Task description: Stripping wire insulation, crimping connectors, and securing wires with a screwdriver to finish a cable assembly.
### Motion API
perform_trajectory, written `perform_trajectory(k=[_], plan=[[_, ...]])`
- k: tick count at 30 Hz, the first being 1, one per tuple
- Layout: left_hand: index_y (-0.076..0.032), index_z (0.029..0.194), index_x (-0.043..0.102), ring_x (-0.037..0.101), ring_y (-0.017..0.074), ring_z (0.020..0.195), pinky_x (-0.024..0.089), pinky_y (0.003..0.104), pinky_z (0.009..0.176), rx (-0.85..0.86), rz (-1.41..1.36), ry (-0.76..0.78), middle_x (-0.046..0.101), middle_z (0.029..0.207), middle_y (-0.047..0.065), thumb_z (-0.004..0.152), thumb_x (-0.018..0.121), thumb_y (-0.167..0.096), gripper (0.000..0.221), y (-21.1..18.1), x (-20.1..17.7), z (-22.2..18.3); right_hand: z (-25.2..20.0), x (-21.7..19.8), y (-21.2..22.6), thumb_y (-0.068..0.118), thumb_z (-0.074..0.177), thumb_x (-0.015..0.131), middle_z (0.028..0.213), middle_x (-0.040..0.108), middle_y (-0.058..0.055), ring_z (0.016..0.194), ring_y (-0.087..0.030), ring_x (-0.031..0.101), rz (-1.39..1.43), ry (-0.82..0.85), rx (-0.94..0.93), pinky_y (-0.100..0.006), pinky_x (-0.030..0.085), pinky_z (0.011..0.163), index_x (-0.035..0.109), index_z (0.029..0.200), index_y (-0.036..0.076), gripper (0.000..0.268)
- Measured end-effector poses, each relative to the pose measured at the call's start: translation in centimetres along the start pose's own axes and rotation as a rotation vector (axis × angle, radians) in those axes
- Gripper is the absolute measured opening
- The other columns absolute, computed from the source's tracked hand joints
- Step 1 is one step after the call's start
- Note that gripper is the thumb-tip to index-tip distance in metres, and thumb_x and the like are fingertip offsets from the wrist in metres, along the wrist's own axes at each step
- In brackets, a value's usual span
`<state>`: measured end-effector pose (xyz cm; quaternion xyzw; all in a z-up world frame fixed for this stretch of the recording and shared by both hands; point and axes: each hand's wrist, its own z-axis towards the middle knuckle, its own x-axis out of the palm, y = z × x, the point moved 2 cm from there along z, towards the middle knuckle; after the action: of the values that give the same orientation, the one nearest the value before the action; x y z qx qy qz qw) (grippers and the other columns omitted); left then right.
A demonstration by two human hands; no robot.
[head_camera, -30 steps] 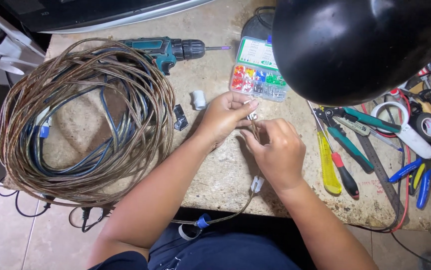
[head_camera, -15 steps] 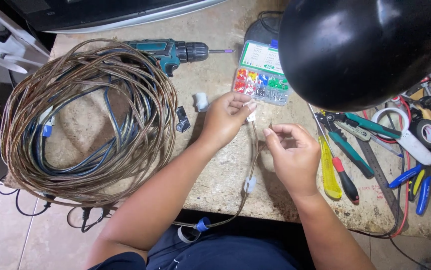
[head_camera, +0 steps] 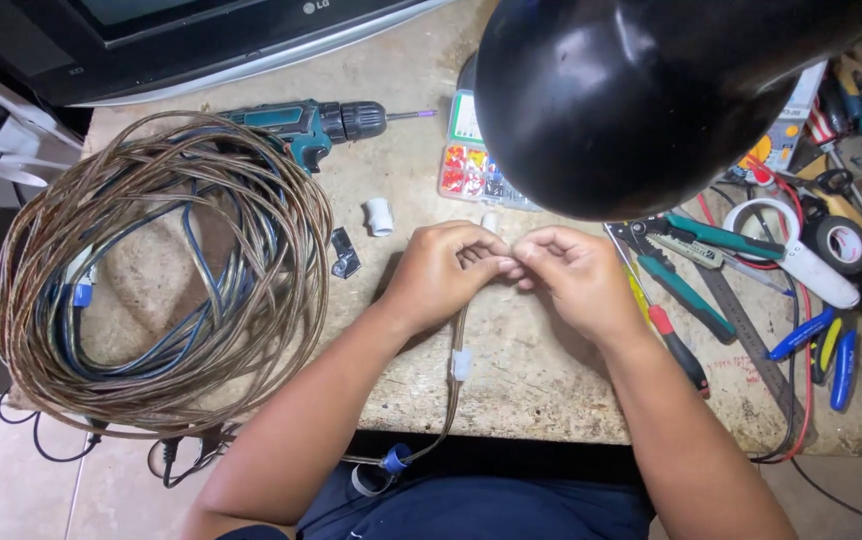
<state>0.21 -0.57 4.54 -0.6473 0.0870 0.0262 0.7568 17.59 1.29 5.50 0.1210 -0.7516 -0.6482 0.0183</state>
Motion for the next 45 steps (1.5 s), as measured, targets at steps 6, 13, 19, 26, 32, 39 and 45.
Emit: perform_trajectory(k=[6,13,19,26,32,39,45], plan=[[-0.005,0.091,0.078,0.065,0.0071,0.065,0.057,0.018,0.059,-0.062,0.031,-0.046,0.069,0.074,0.006,0.082,0.081,-0.005,0.01,1.1,-0.6,0.4,2.8,-7.4,-0.8,0.002,0.098,0.063,0.079,0.074,-0.013,0.064,-0.012,0.07,-0.329,-0.17,-0.167,-0.027,0.06,0.062,0.075,0.088,0.004,0.016],[-0.005,0.092,0.079,0.065,0.0086,0.067,0.055,0.02,0.059,-0.062,0.081,0.011,0.072,0.075,0.008,0.082,0.081,-0.006,0.011,0.5,-0.6,0.6,0.0,-2.0,1.5,0.011,0.096,0.073,0.093,0.079,-0.009,0.084,-0.026,0.076,-0.807,0.149,-0.729,-0.036,0.061,0.076,0.079,0.101,0.005,0.01],[-0.004,0.091,0.079,0.065,0.0096,0.067,0.058,0.021,0.059,-0.101,0.088,0.071,0.072,0.075,0.01,0.08,0.08,-0.004,0.011,0.2,-0.1,0.3,0.9,-2.6,-0.6,0.018,0.099,0.067,0.091,0.075,-0.006,0.084,-0.029,0.073,-0.802,0.249,-0.719,-0.041,0.06,0.073,0.074,0.1,0.009,0.012],[-0.006,0.094,0.079,0.071,0.0122,0.07,0.061,0.023,0.059,-0.181,0.109,-0.007,0.075,0.078,0.01,0.08,0.08,-0.007,0.013,0.7,-0.7,0.0,1.7,-5.5,-1.4,0.011,0.1,0.054,0.068,0.07,-0.007,0.067,-0.026,0.068,-0.505,-0.041,-0.324,-0.039,0.054,0.07,0.073,0.078,0.011,0.029],[-0.018,0.093,0.078,0.066,0.0087,0.077,0.057,0.025,0.072,-0.403,0.371,-0.059,0.076,0.09,-0.003,0.084,0.075,-0.019,0.01,0.5,-0.7,-0.3,-1.3,-11.7,1.6,0.006,0.106,0.064,0.09,0.072,-0.011,0.08,-0.019,0.068,-0.694,-0.314,-0.253,-0.032,0.055,0.071,0.066,0.102,0.001,0.008],[-0.014,0.091,0.065,0.071,0.0114,0.076,0.06,0.024,0.07,-0.472,0.361,-0.118,0.075,0.087,0.001,0.082,0.085,-0.017,0.022,0.5,-0.9,-0.6,-5.9,-10.6,-0.2,0.054,0.082,0.078,0.119,0.074,-0.004,0.094,-0.026,0.07,-1.287,-0.125,-0.037,-0.043,0.06,0.069,0.074,0.119,0.016,0.054],[-0.017,0.105,0.076,0.074,0.0114,0.085,0.061,0.026,0.079,-0.558,0.31,-0.072,0.079,0.098,0.0,0.083,0.079,-0.02,0.022,0.1,-1.9,-0.5,-7.8,-12.6,-3.8,0.035,0.09,0.081,0.119,0.07,-0.002,0.112,-0.032,0.063,-1.518,-0.347,-0.383,-0.046,0.054,0.078,0.083,0.112,0.019,0.028]])
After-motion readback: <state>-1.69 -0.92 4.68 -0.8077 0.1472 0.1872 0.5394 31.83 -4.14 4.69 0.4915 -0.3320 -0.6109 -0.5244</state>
